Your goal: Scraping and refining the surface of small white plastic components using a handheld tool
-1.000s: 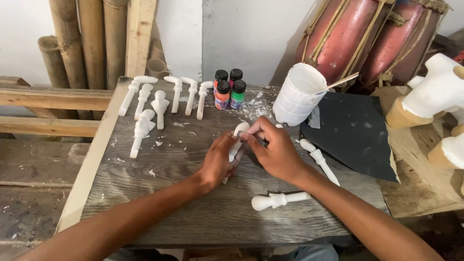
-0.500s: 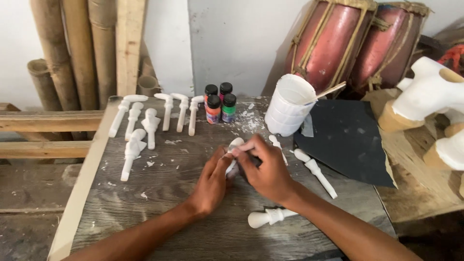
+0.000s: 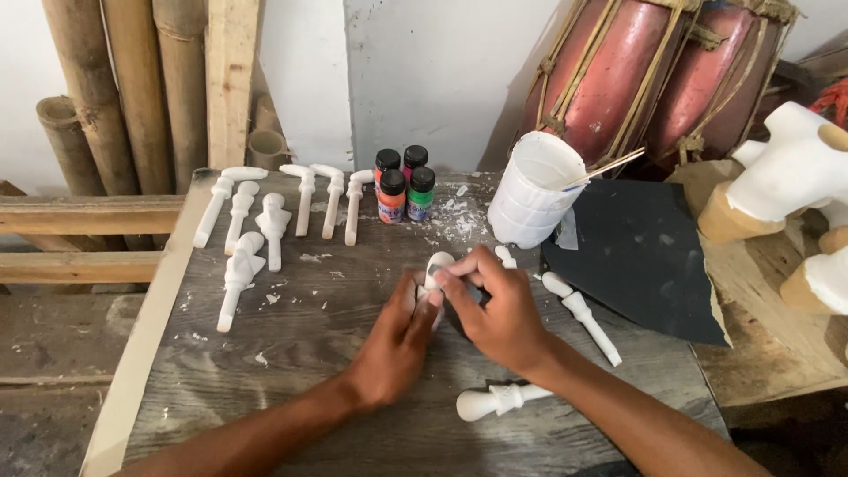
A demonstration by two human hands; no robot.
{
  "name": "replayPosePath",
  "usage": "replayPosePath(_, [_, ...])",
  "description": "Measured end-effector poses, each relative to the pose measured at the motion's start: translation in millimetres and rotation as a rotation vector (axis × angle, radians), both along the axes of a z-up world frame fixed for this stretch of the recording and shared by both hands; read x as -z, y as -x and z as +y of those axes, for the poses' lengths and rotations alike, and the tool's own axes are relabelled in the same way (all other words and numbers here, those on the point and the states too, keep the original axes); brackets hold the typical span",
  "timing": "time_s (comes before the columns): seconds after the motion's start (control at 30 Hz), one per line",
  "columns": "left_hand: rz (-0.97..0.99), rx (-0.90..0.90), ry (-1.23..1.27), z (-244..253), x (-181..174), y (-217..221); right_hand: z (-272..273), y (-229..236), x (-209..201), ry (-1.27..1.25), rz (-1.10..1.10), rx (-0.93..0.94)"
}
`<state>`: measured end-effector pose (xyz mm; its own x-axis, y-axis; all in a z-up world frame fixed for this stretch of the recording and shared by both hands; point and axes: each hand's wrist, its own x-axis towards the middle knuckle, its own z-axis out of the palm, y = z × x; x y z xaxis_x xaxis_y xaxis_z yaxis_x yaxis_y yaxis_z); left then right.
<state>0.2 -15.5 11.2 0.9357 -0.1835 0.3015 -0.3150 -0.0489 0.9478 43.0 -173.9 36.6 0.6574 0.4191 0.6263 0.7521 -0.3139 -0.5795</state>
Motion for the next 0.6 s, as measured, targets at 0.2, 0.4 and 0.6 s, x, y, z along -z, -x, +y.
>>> replayPosePath(0.2, [0.183, 0.067, -0.092, 4, -8, 4, -2, -3, 6, -0.037, -0.048, 0.129])
replayPosePath(0.4, [0.021, -0.039, -0.024, -2, 18, -4, -9, -6, 11, -0.09, 0.208, 0.035])
replayPosePath(0.6, [0.316, 0.002, 0.155, -2, -8, -1, -1, -7, 10, -0.057, -0.01, 0.091])
